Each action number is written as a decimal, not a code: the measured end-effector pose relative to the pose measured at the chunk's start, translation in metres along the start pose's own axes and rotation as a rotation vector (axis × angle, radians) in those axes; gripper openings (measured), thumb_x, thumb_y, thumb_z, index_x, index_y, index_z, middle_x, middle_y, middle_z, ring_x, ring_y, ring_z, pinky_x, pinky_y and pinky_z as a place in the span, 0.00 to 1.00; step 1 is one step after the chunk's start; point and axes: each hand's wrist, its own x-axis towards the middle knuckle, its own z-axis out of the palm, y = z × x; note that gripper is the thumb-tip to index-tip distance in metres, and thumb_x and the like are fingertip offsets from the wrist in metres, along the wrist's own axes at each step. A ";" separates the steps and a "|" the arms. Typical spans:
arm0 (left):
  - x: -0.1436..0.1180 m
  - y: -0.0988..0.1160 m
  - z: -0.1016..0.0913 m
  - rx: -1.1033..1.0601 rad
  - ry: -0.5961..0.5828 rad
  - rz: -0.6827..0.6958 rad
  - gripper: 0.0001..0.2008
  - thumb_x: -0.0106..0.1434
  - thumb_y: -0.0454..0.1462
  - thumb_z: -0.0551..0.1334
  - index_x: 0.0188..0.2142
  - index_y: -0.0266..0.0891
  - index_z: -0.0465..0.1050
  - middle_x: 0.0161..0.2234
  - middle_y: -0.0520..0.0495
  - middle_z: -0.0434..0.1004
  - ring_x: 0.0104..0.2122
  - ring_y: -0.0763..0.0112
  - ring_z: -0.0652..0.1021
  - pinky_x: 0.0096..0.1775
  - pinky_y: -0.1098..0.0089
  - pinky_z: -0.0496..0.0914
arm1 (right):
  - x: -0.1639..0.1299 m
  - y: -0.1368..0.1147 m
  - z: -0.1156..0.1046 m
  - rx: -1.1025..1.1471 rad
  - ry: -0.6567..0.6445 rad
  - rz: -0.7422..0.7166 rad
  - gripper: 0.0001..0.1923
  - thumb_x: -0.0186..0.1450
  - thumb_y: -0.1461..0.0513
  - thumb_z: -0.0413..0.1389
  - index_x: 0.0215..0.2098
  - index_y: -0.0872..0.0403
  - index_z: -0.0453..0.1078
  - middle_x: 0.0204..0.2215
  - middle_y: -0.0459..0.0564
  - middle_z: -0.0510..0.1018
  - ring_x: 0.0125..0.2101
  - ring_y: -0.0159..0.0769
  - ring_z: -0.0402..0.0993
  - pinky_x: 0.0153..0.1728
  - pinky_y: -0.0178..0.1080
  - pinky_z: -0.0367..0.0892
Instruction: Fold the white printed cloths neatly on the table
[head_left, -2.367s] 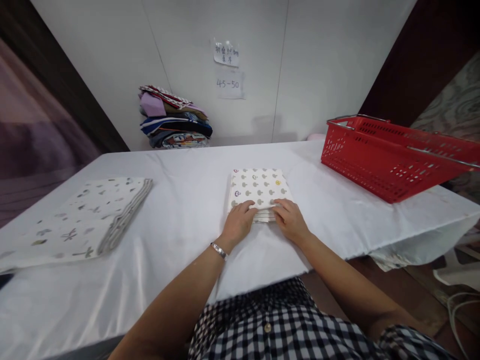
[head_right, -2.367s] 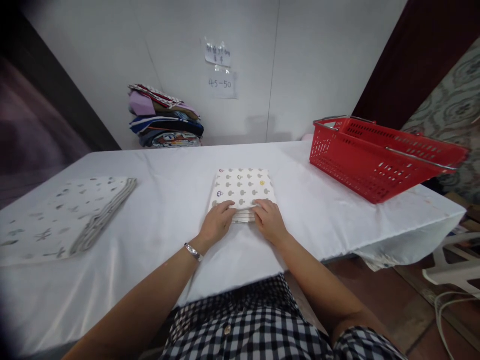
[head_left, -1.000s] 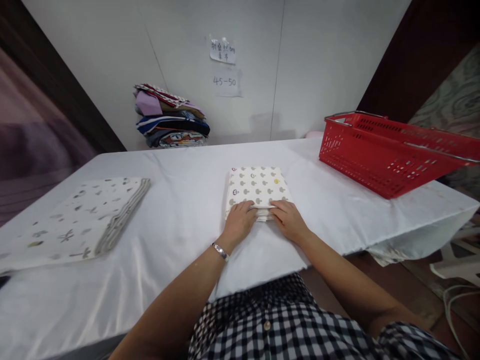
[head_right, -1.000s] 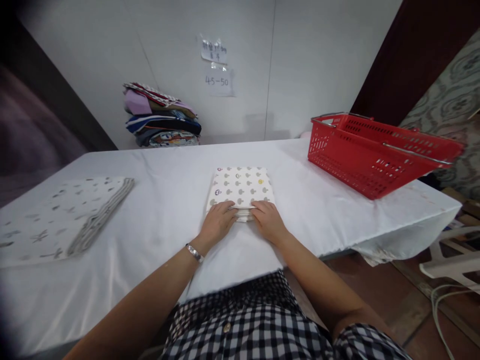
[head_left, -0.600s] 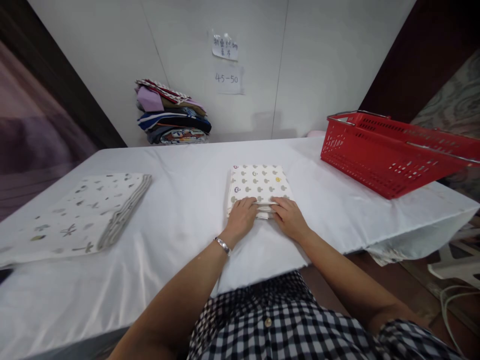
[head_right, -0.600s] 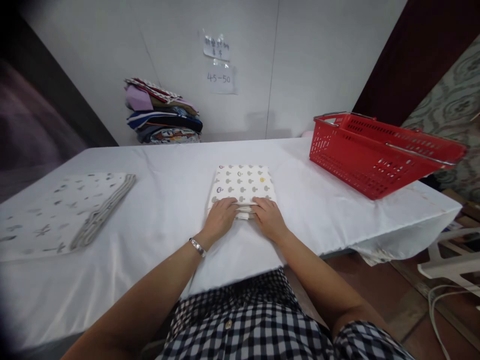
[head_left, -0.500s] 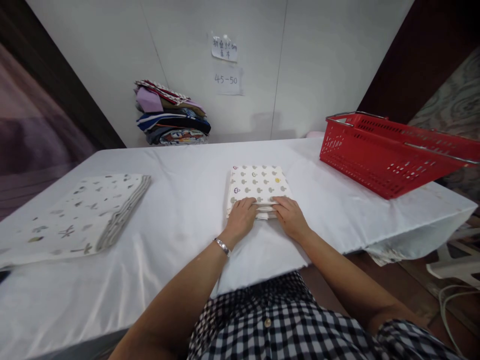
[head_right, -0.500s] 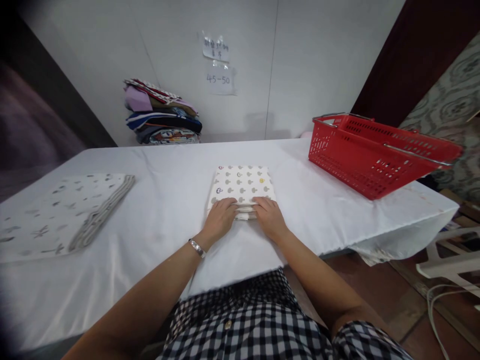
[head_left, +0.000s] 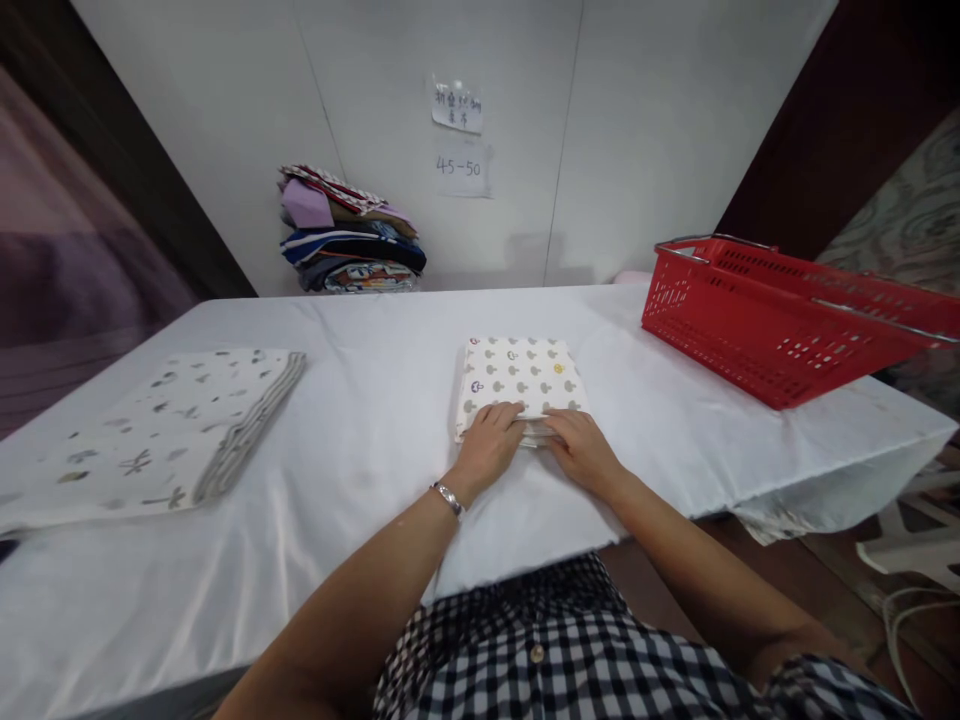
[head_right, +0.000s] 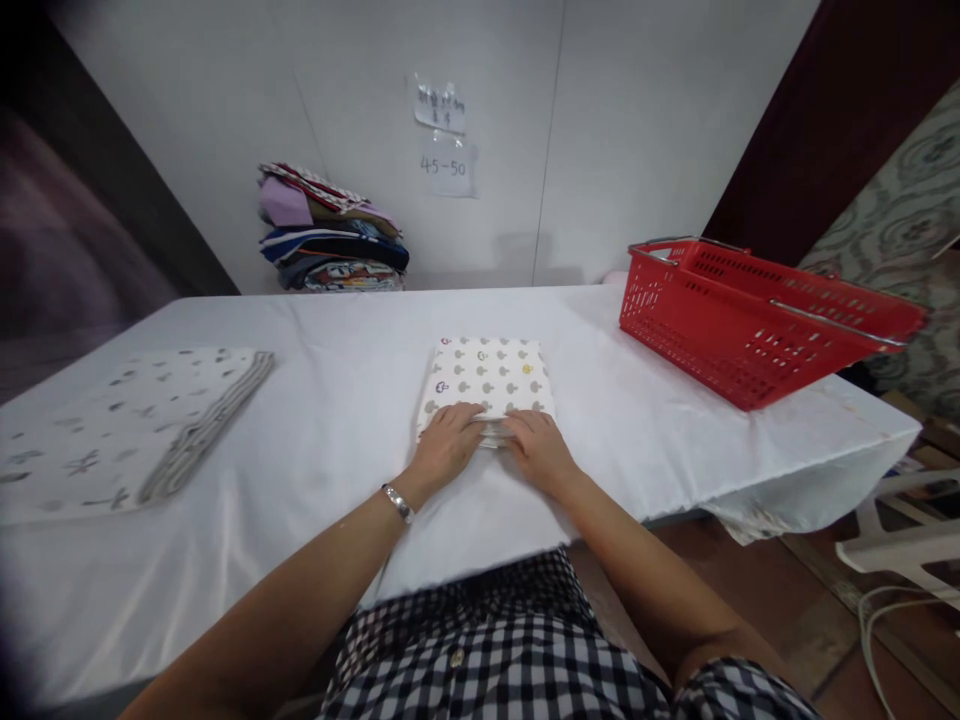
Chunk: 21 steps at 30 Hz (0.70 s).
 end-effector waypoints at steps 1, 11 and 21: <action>0.000 0.000 0.001 0.006 0.004 0.008 0.08 0.64 0.31 0.54 0.36 0.39 0.72 0.50 0.43 0.70 0.50 0.61 0.69 0.48 0.58 0.65 | 0.002 0.000 0.000 0.017 0.023 0.020 0.17 0.64 0.65 0.51 0.51 0.53 0.65 0.47 0.55 0.73 0.47 0.43 0.69 0.46 0.48 0.65; 0.001 -0.004 0.001 0.031 -0.029 0.059 0.09 0.65 0.32 0.53 0.36 0.40 0.71 0.39 0.48 0.74 0.43 0.64 0.70 0.46 0.62 0.64 | 0.019 0.000 -0.002 -0.070 0.008 0.002 0.13 0.66 0.68 0.48 0.41 0.52 0.73 0.38 0.52 0.76 0.38 0.39 0.68 0.38 0.42 0.63; 0.000 -0.002 0.001 0.053 -0.059 0.032 0.08 0.65 0.31 0.53 0.41 0.38 0.69 0.32 0.48 0.74 0.36 0.66 0.71 0.45 0.61 0.63 | 0.008 0.003 -0.003 -0.110 -0.140 -0.062 0.16 0.66 0.68 0.47 0.49 0.53 0.70 0.43 0.54 0.73 0.43 0.41 0.66 0.43 0.44 0.62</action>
